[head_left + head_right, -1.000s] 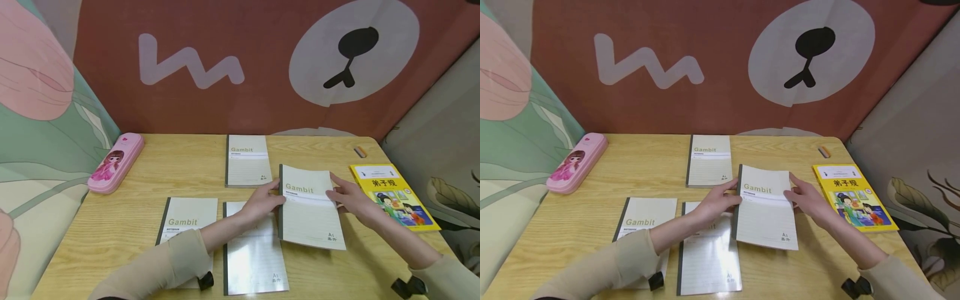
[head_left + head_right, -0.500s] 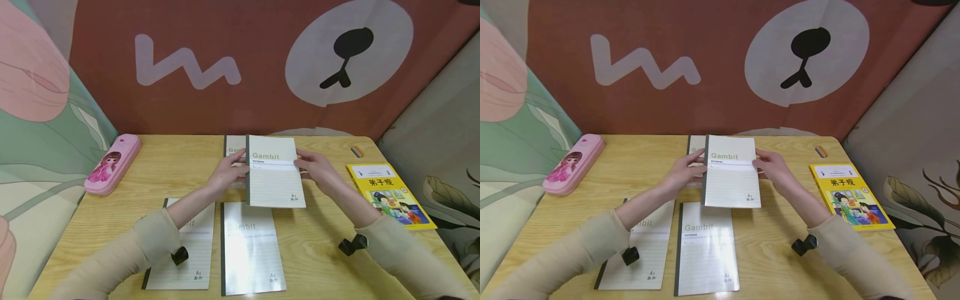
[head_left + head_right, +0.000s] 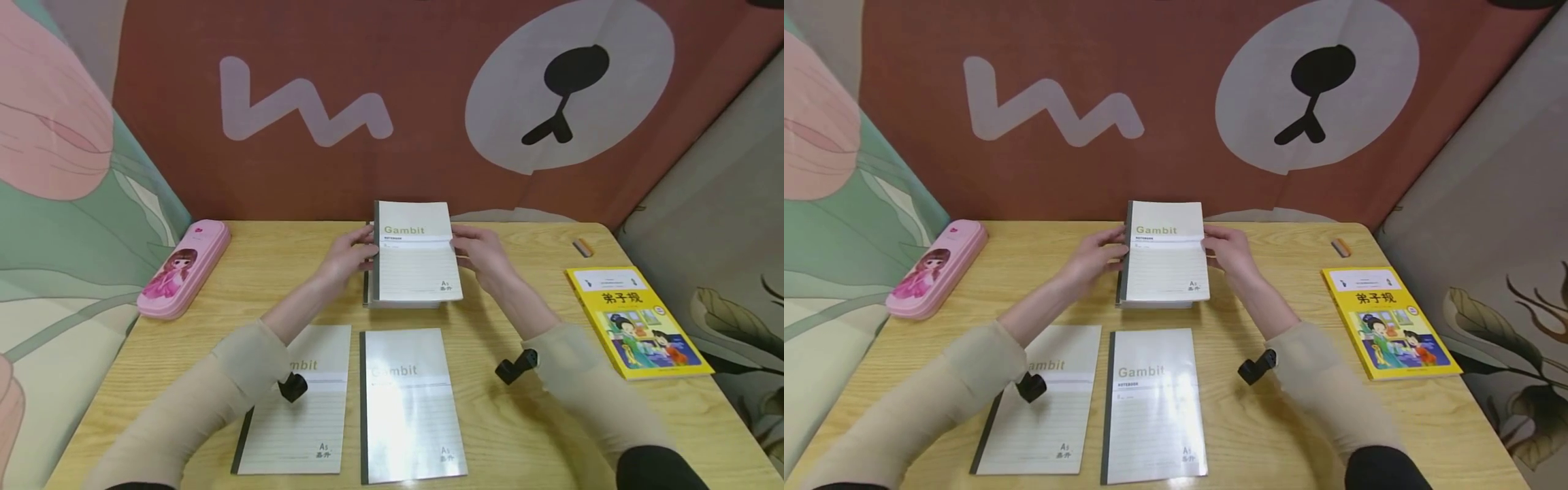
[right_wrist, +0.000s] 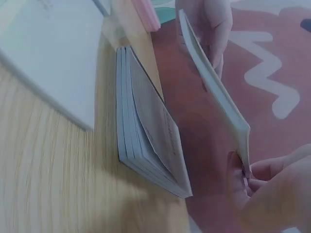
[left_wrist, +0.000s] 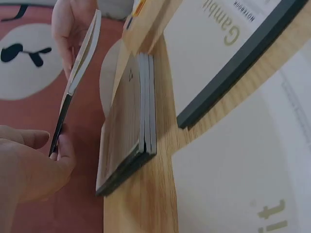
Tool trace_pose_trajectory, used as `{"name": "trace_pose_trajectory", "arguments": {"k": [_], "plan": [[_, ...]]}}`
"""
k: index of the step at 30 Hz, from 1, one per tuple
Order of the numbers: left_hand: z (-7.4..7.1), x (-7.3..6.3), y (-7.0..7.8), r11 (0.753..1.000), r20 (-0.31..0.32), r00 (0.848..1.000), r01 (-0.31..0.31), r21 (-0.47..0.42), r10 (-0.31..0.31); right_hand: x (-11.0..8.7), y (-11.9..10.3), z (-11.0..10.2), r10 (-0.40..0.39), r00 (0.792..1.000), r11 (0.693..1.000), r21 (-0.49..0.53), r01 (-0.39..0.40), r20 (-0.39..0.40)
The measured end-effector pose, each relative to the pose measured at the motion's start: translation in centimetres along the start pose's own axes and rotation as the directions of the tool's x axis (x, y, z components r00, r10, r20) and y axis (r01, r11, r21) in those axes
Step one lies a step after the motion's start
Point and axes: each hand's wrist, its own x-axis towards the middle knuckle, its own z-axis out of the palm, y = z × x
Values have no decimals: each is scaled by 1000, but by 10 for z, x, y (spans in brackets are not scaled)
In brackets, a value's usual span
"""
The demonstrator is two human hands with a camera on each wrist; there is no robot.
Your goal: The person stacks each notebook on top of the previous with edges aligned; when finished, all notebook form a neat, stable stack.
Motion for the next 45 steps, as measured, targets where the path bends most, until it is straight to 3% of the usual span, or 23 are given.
{"name": "trace_pose_trajectory", "arguments": {"k": [5,11,21,37,45], "plan": [[-9,11,-7,1000,-25,1000,-2,-20,1,16,7,16,7,999,995,105,-2,-42],[-13,23,-15,1000,-55,998,22,-18,-23,29,18,25,14,999,989,147,-7,-51],[-12,36,-31,995,-106,994,33,91,-23,38,31,30,37,998,978,208,-28,-41],[-4,41,-41,977,-143,990,35,209,-5,44,50,25,-54,995,999,-9,54,-79],[-3,42,-42,964,-178,984,45,261,2,44,54,27,-87,994,996,-43,84,-73]]}}
